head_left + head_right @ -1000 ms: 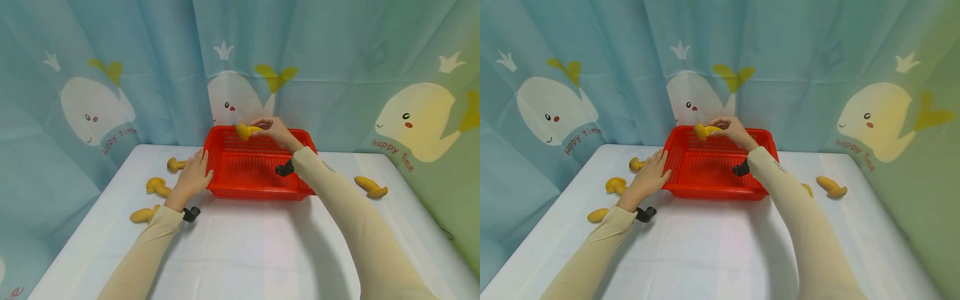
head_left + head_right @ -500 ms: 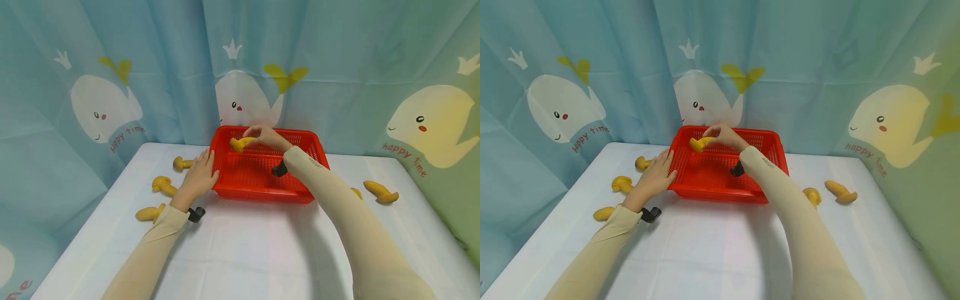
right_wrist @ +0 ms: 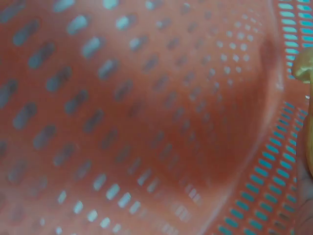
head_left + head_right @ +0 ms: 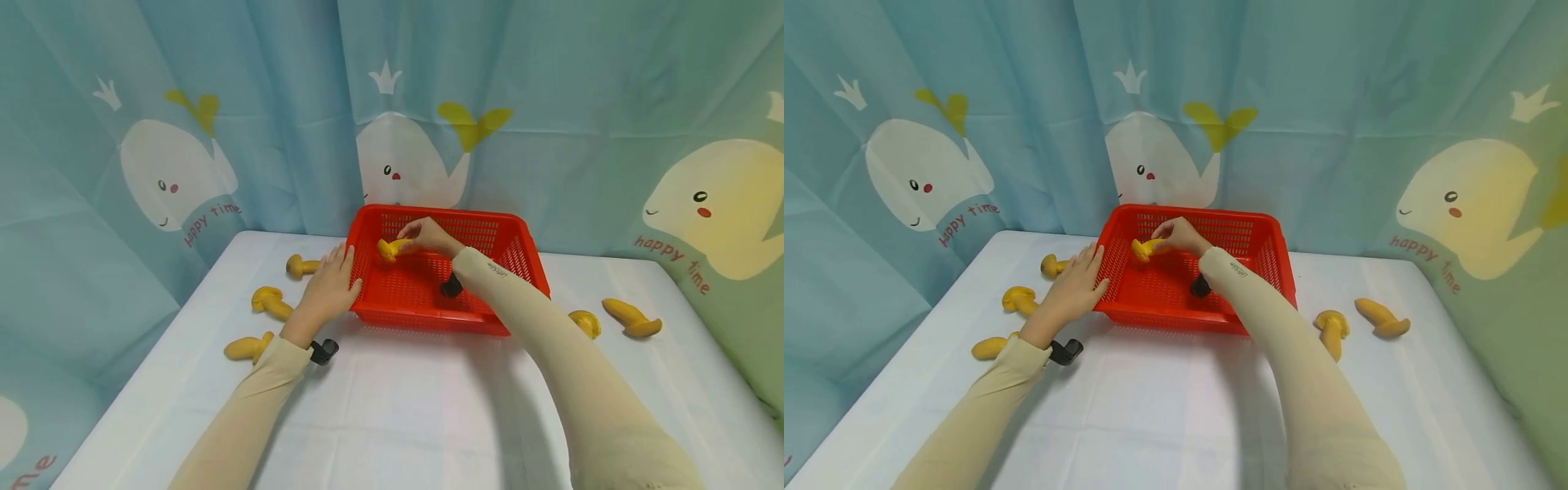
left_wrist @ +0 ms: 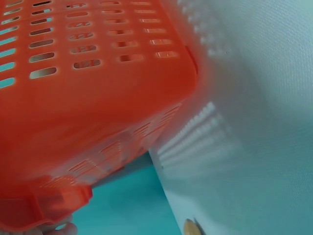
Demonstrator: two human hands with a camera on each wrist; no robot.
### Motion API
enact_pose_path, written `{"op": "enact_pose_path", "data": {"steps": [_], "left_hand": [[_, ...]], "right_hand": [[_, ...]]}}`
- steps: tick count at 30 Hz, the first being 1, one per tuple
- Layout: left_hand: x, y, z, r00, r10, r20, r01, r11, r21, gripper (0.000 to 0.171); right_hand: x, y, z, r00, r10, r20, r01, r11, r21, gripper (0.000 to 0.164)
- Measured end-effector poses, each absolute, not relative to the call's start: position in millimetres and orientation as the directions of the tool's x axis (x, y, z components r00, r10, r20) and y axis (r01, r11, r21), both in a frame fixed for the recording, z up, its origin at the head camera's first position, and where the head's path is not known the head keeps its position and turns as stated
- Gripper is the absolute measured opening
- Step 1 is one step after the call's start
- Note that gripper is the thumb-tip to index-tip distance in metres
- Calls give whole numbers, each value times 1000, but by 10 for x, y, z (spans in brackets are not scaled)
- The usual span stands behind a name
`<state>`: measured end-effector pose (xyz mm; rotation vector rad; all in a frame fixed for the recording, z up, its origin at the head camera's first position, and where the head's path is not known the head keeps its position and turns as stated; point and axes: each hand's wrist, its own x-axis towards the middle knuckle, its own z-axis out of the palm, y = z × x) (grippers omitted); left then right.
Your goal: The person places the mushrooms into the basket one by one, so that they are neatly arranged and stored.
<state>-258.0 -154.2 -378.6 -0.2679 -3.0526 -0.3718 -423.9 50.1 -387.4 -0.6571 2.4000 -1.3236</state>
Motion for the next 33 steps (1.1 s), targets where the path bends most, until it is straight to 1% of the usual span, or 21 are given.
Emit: {"op": "enact_pose_path", "data": {"steps": [8,13,17,19,21,24,26,28,30,33], "left_hand": [[-2576,-1534,-3778,-986,157,63,168,957,238,67],[-2586,-1531,-3791,-986,160,57,169,956,239,67],[-2594,-1535,-3803,-985,160,64,171,956,239,67],[-2590,-1534,-3803,-985,161,69,173,955,242,67],[-2586,-1535,-3804,-984,161,74,175,955,241,66],[-2581,-1536,-3800,-984,164,76,177,956,236,66],[-2581,-1535,-3796,-984,160,73,173,956,235,66],[-2581,-1533,-3790,-985,158,70,170,956,237,66],[-2580,-1528,-3783,-986,155,65,166,956,240,66],[-2576,-1526,-3778,-986,153,59,163,957,241,66]], "right_hand": [[-4270,393,-3954,-850,-519,-93,-216,503,-837,22],[-4247,328,-3963,-875,-470,-119,-199,572,-795,23],[-4285,349,-4020,-882,-463,-93,-224,583,-781,20],[-4516,381,-4243,-875,-484,-35,-276,557,-784,21],[-4657,382,-4359,-882,-468,-57,-267,594,-759,26],[-4710,374,-4403,-892,-445,-76,-249,624,-740,29],[-4491,372,-4187,-897,-421,-133,-205,665,-718,26],[-4354,381,-4074,-897,-424,-127,-212,664,-717,25],[-4277,401,-4000,-887,-443,-131,-217,649,-729,27],[-4270,420,-3985,-870,-461,-174,-181,626,-759,35]]}}
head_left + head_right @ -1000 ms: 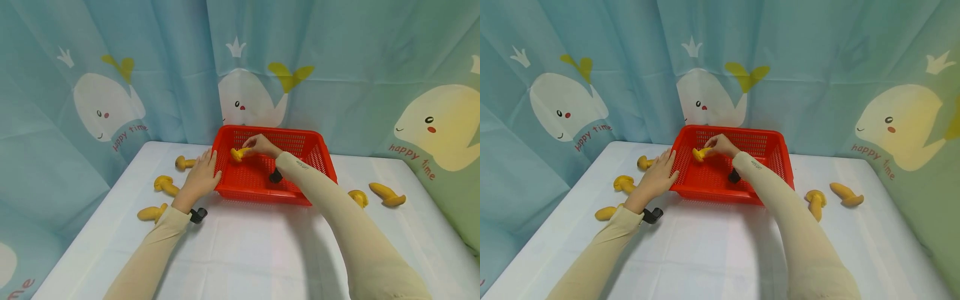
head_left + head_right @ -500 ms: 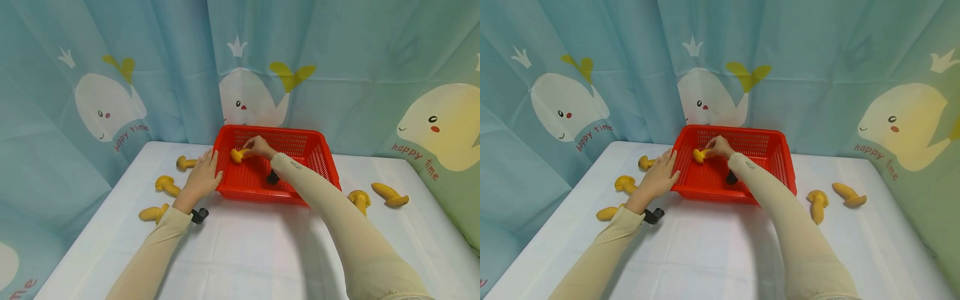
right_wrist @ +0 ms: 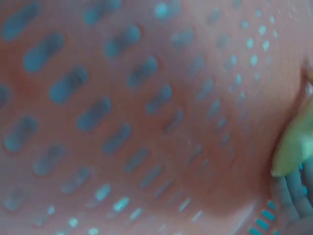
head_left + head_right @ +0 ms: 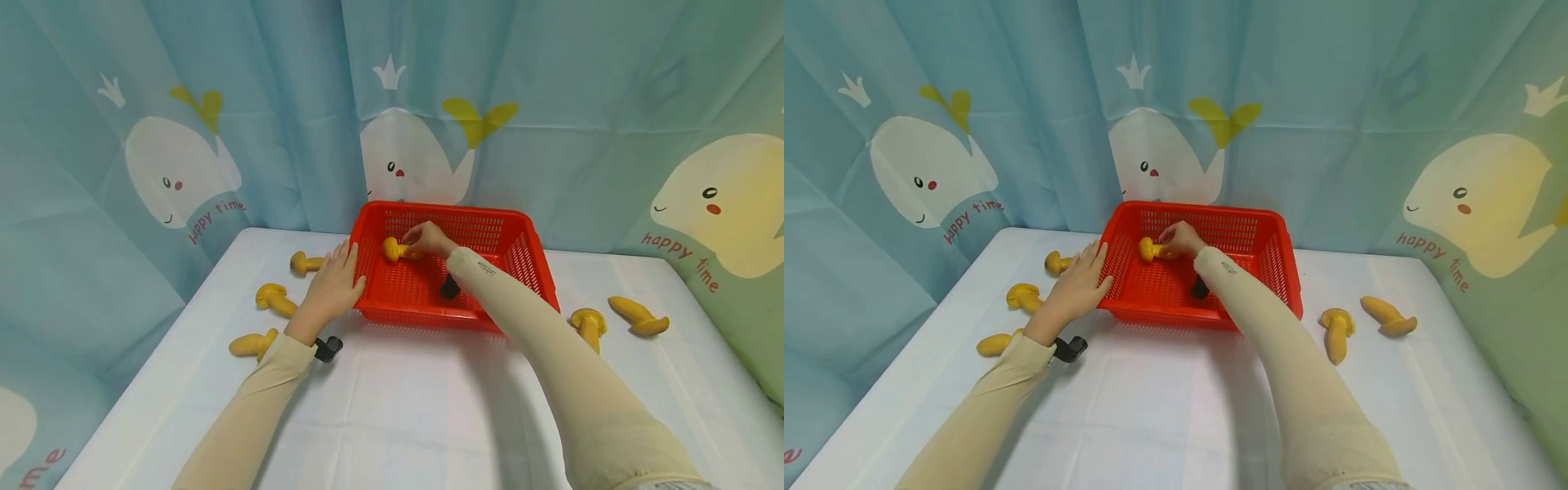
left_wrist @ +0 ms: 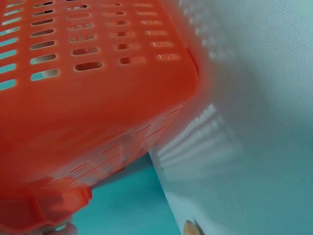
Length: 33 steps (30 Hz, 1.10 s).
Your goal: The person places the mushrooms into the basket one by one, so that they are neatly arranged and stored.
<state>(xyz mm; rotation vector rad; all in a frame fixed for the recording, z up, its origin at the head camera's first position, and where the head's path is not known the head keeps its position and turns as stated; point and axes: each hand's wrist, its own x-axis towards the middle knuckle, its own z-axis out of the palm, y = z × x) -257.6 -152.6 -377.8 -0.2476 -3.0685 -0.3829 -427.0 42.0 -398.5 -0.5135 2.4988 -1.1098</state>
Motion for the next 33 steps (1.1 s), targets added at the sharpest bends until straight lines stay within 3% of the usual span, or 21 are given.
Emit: {"op": "enact_pose_path", "data": {"steps": [6,20,33], "left_hand": [[-2571,-1509,-3757,-986,155,57,164,956,242,66],[-2558,-1521,-3766,-982,178,60,188,952,243,66],[-2536,-1531,-3743,-983,172,59,182,946,270,66]], "right_hand": [[-4323,520,-3901,-827,-502,-252,-125,602,-789,44],[-4282,840,-3459,-704,-663,-254,-184,516,-837,60],[-3751,1253,-2932,-668,-720,-188,-334,516,-789,57]]}}
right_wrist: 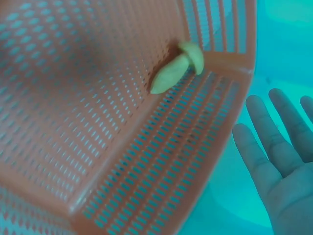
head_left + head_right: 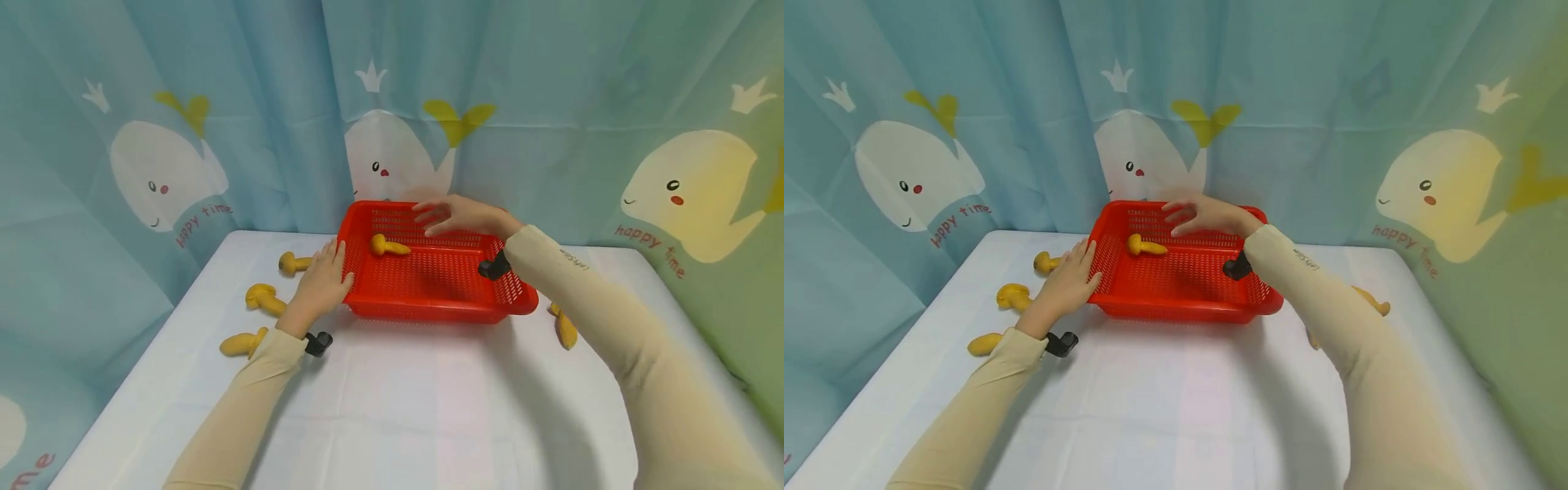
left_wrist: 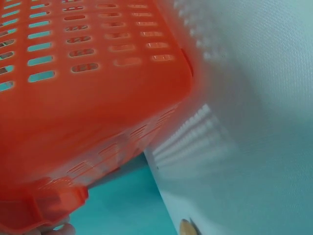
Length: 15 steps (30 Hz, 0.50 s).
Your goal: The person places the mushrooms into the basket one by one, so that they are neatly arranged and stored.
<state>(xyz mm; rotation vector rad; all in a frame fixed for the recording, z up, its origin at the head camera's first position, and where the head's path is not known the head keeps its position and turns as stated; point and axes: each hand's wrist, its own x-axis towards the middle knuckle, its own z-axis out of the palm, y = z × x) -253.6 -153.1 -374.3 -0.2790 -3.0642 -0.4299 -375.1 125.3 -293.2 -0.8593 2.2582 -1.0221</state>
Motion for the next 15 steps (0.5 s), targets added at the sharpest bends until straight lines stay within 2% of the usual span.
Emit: {"op": "enact_pose_path", "data": {"steps": [9,15], "left_hand": [[-2573,-1593,-3736,-984,174,37,178,953,244,68],[-2578,-1637,-3751,-983,180,45,186,953,240,68]], "right_hand": [[-3213,1645,-2669,-715,-677,-177,-357,571,-739,56],[-2948,1954,-2631,-784,-586,-203,-275,623,-732,55]]}}
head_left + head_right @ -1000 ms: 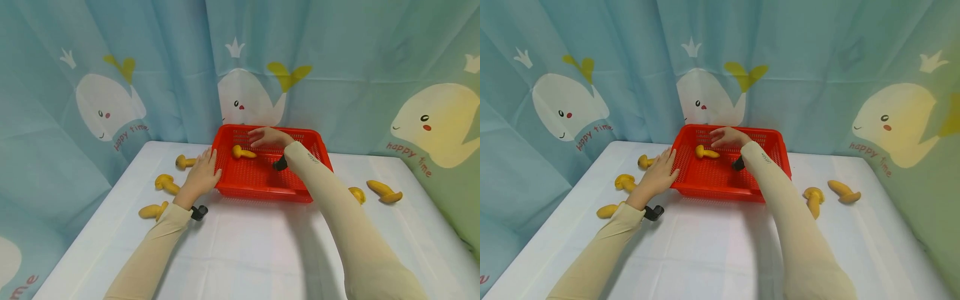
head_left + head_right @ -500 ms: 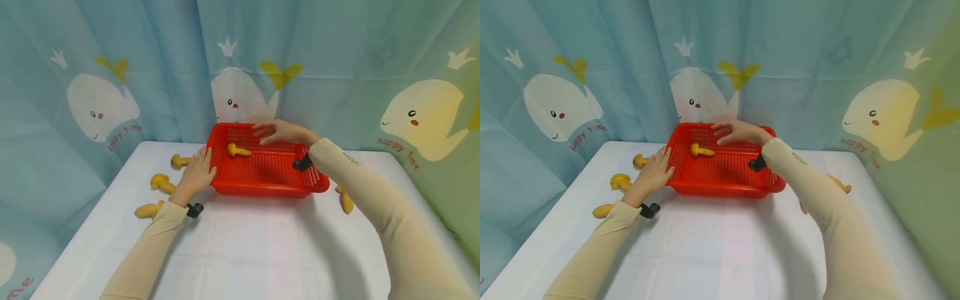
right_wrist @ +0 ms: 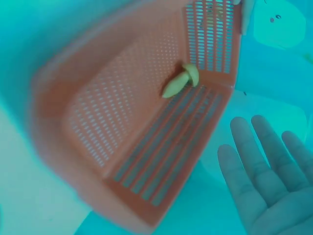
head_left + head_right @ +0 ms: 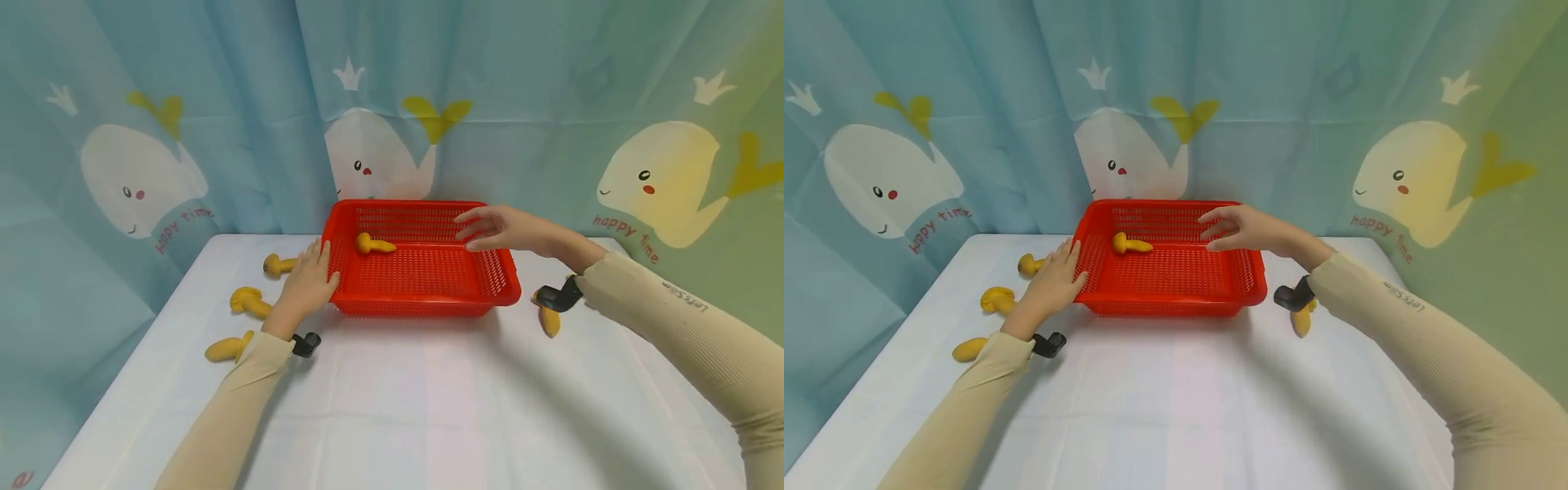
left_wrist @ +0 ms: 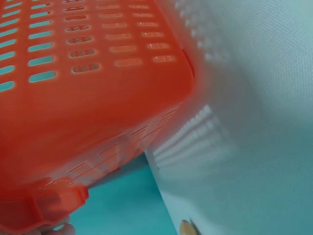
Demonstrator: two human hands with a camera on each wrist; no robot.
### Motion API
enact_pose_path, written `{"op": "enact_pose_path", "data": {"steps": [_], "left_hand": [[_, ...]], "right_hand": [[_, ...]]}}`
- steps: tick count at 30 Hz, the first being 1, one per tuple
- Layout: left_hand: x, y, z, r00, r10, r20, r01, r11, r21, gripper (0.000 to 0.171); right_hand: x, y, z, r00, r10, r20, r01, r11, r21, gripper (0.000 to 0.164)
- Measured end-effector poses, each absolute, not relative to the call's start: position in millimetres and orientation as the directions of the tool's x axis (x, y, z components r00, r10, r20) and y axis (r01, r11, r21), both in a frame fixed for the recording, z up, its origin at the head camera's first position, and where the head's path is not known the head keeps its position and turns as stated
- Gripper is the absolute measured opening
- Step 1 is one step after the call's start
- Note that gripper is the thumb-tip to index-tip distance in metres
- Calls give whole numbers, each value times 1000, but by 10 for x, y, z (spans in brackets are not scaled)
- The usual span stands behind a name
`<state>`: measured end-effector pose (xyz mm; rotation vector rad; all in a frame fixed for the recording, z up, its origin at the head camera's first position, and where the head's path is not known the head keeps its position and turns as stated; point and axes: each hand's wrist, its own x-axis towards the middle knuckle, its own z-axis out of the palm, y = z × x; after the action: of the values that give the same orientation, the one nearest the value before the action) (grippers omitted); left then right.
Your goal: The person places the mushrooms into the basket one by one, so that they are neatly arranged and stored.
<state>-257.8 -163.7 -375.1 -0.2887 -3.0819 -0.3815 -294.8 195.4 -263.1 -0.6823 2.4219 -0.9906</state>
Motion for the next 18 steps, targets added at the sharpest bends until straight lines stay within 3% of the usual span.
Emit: {"op": "enact_pose_path", "data": {"steps": [10,18], "left_hand": [[-2570,-1635,-3756,-981,187,45,192,949,251,67],[-2562,-1632,-3757,-980,196,48,201,947,250,67]], "right_hand": [[-2603,2603,-2644,-857,-485,-172,-149,554,-819,53],[-2473,3107,-2860,-867,-423,-265,71,422,-904,25]]}}
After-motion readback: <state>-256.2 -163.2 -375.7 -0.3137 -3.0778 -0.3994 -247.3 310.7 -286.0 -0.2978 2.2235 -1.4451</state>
